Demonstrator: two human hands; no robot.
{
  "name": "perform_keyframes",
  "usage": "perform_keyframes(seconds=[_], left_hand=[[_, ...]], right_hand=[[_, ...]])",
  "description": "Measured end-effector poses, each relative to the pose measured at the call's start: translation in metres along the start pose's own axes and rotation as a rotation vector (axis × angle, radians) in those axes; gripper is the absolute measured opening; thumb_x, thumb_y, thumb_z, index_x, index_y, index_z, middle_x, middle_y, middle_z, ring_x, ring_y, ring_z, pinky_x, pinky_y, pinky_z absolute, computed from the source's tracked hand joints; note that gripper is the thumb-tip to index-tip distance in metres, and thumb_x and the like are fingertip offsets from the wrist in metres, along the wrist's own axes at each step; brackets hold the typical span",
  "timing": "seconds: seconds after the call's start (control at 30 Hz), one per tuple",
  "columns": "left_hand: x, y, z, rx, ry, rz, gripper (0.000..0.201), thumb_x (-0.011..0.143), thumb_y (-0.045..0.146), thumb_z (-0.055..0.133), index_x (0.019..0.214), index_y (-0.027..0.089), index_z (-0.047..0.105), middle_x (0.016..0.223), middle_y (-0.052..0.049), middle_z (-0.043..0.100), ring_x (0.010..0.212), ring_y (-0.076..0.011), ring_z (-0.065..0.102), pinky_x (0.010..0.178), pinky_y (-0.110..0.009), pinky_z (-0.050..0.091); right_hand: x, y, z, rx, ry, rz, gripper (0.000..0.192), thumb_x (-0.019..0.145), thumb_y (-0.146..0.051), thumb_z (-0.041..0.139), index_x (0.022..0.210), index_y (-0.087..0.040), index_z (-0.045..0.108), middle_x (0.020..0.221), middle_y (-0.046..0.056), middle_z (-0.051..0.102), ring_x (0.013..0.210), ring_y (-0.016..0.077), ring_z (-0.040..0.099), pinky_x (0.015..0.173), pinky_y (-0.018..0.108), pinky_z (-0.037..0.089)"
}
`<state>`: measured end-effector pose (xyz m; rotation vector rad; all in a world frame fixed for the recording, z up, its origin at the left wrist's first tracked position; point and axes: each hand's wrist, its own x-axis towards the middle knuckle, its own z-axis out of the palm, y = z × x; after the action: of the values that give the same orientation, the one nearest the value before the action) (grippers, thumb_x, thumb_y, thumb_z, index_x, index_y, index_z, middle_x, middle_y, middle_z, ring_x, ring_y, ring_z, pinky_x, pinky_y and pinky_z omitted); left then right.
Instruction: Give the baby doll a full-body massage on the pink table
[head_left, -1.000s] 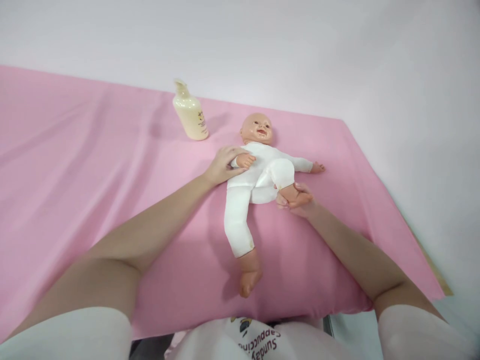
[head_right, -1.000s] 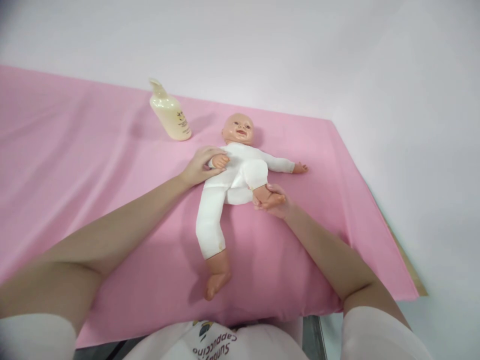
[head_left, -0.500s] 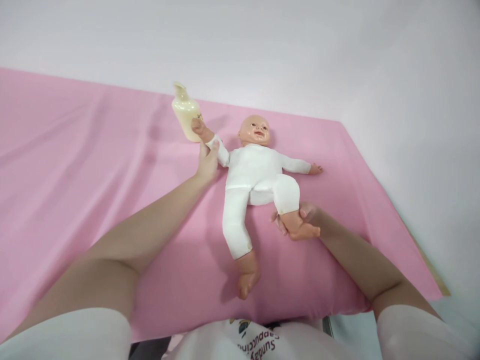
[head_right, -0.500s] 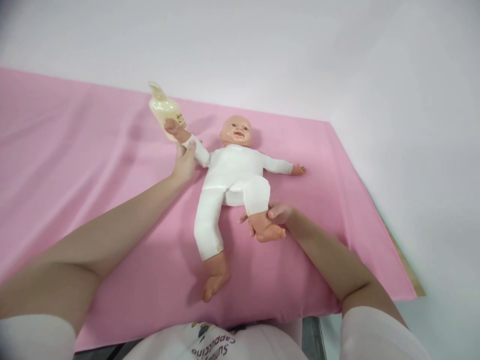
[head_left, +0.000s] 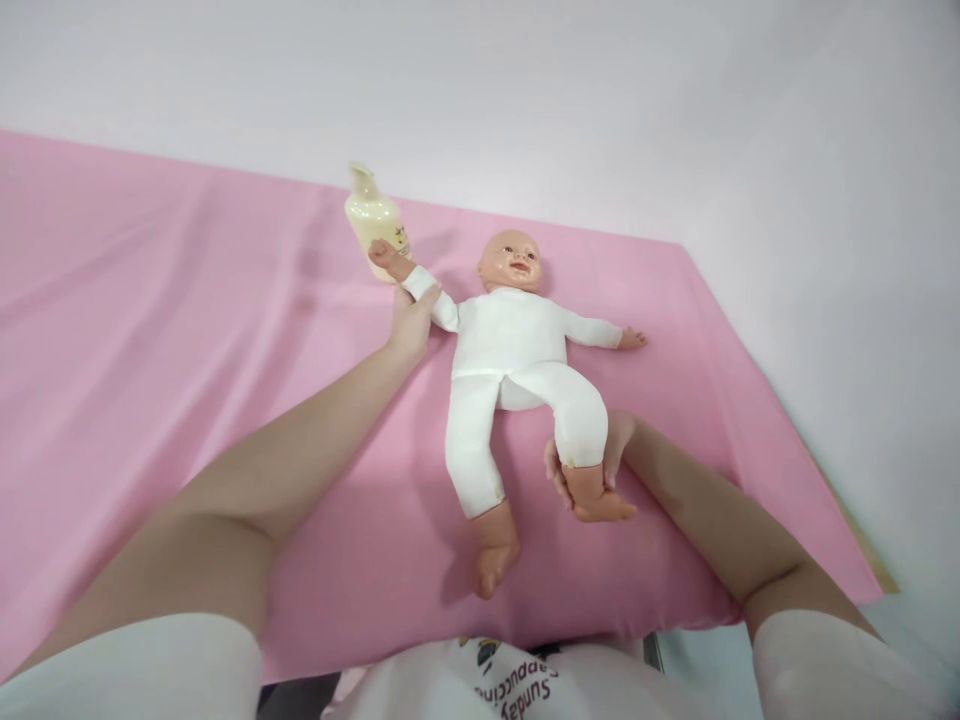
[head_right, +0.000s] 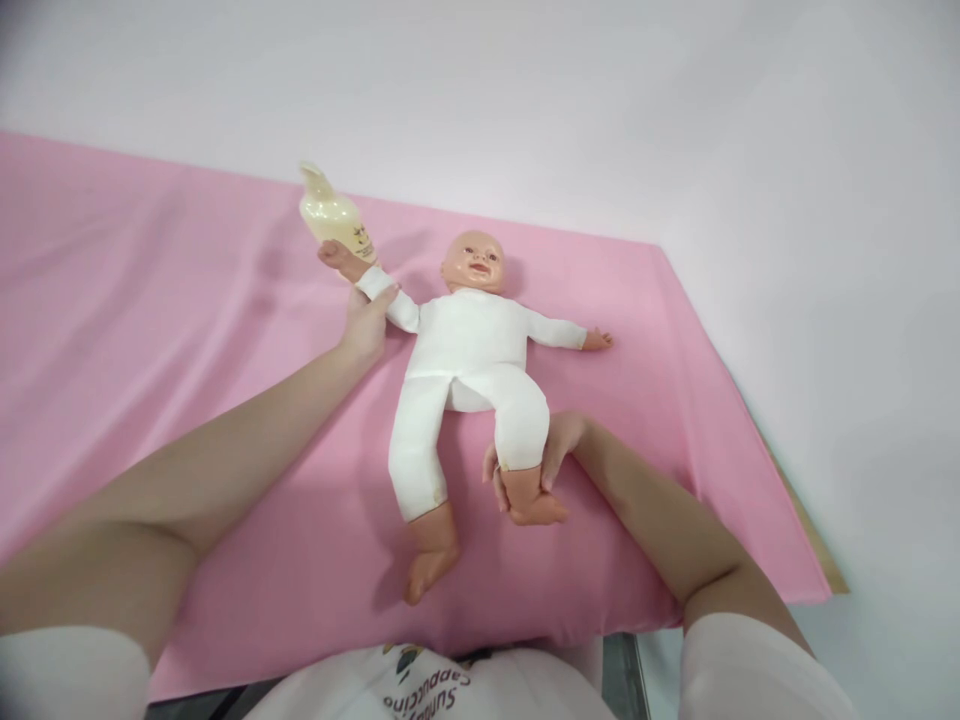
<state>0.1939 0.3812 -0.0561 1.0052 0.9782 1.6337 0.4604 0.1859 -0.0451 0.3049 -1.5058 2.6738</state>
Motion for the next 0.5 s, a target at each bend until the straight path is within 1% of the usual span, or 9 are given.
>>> perform_keyframes(seconds=[0.07, 0.13, 0.23, 0.3, 0.37, 0.4, 0.47, 0.5], left_hand=[[0.001, -0.004, -0.001, 0.017, -0.015, 0.031, 0.037, 0.077, 0.033, 0.084, 0.098, 0.022, 0.056, 0.093, -0.001, 0.067, 0.092, -0.0179, 0.065, 0.089, -0.034, 0.055], [-0.002, -0.007, -0.001, 0.034, -0.072, 0.095, 0.043, 0.075, 0.044, 0.084, 0.099, 0.023, 0.056, 0.098, -0.003, 0.069, 0.095, -0.0195, 0.066, 0.090, -0.035, 0.056], [-0.010, -0.005, 0.000, 0.114, -0.268, 0.218, 0.052, 0.075, 0.057, 0.081, 0.108, 0.024, 0.058, 0.108, -0.006, 0.069, 0.104, -0.0224, 0.067, 0.095, -0.038, 0.055], [-0.018, 0.002, 0.001, 0.252, -0.453, 0.350, 0.050, 0.078, 0.060, 0.075, 0.109, 0.023, 0.061, 0.111, -0.008, 0.070, 0.107, -0.0249, 0.066, 0.099, -0.041, 0.052], [-0.024, 0.010, 0.001, 0.447, -0.646, 0.531, 0.045, 0.083, 0.058, 0.070, 0.109, 0.021, 0.065, 0.113, -0.011, 0.070, 0.110, -0.0278, 0.065, 0.105, -0.045, 0.047], [-0.026, 0.014, 0.001, 0.544, -0.721, 0.619, 0.042, 0.086, 0.055, 0.066, 0.111, 0.021, 0.067, 0.115, -0.012, 0.070, 0.113, -0.0289, 0.064, 0.107, -0.046, 0.045], [-0.028, 0.020, 0.001, 0.701, -0.813, 0.745, 0.040, 0.089, 0.045, 0.058, 0.119, 0.020, 0.067, 0.122, -0.013, 0.070, 0.117, -0.0299, 0.062, 0.108, -0.047, 0.042], [-0.028, 0.022, 0.001, 0.758, -0.830, 0.778, 0.040, 0.090, 0.040, 0.055, 0.122, 0.019, 0.067, 0.124, -0.014, 0.069, 0.118, -0.0296, 0.062, 0.108, -0.047, 0.041]], right_hand=[[0.000, 0.002, 0.000, 0.037, -0.011, -0.026, 0.071, 0.066, -0.002, 0.086, 0.129, -0.017, 0.056, 0.113, 0.010, 0.076, 0.101, 0.0192, 0.074, 0.083, 0.028, 0.059], [-0.001, 0.004, -0.001, 0.076, -0.037, -0.049, 0.073, 0.066, -0.008, 0.088, 0.131, -0.018, 0.056, 0.112, 0.011, 0.075, 0.098, 0.0203, 0.074, 0.081, 0.029, 0.059], [-0.004, 0.008, -0.006, 0.080, -0.070, -0.102, 0.073, 0.070, -0.024, 0.088, 0.134, -0.019, 0.056, 0.108, 0.012, 0.075, 0.092, 0.0214, 0.073, 0.079, 0.031, 0.057], [-0.006, 0.010, -0.009, 0.049, -0.037, -0.180, 0.072, 0.070, -0.038, 0.088, 0.132, -0.018, 0.057, 0.100, 0.011, 0.076, 0.086, 0.0202, 0.071, 0.084, 0.033, 0.055], [-0.007, 0.010, -0.010, 0.033, 0.045, -0.301, 0.068, 0.073, -0.050, 0.084, 0.128, -0.018, 0.058, 0.087, 0.006, 0.074, 0.078, 0.0175, 0.066, 0.089, 0.034, 0.051], [-0.006, 0.009, -0.010, 0.034, 0.093, -0.369, 0.065, 0.075, -0.055, 0.080, 0.125, -0.019, 0.059, 0.081, 0.003, 0.071, 0.074, 0.0162, 0.063, 0.089, 0.034, 0.050], [-0.005, 0.005, -0.008, 0.048, 0.242, -0.468, 0.059, 0.079, -0.060, 0.073, 0.119, -0.020, 0.060, 0.071, -0.002, 0.065, 0.066, 0.0147, 0.056, 0.086, 0.034, 0.050], [-0.005, 0.003, -0.007, 0.057, 0.360, -0.490, 0.056, 0.080, -0.060, 0.070, 0.118, -0.019, 0.061, 0.068, -0.003, 0.062, 0.064, 0.0144, 0.054, 0.083, 0.033, 0.049]])
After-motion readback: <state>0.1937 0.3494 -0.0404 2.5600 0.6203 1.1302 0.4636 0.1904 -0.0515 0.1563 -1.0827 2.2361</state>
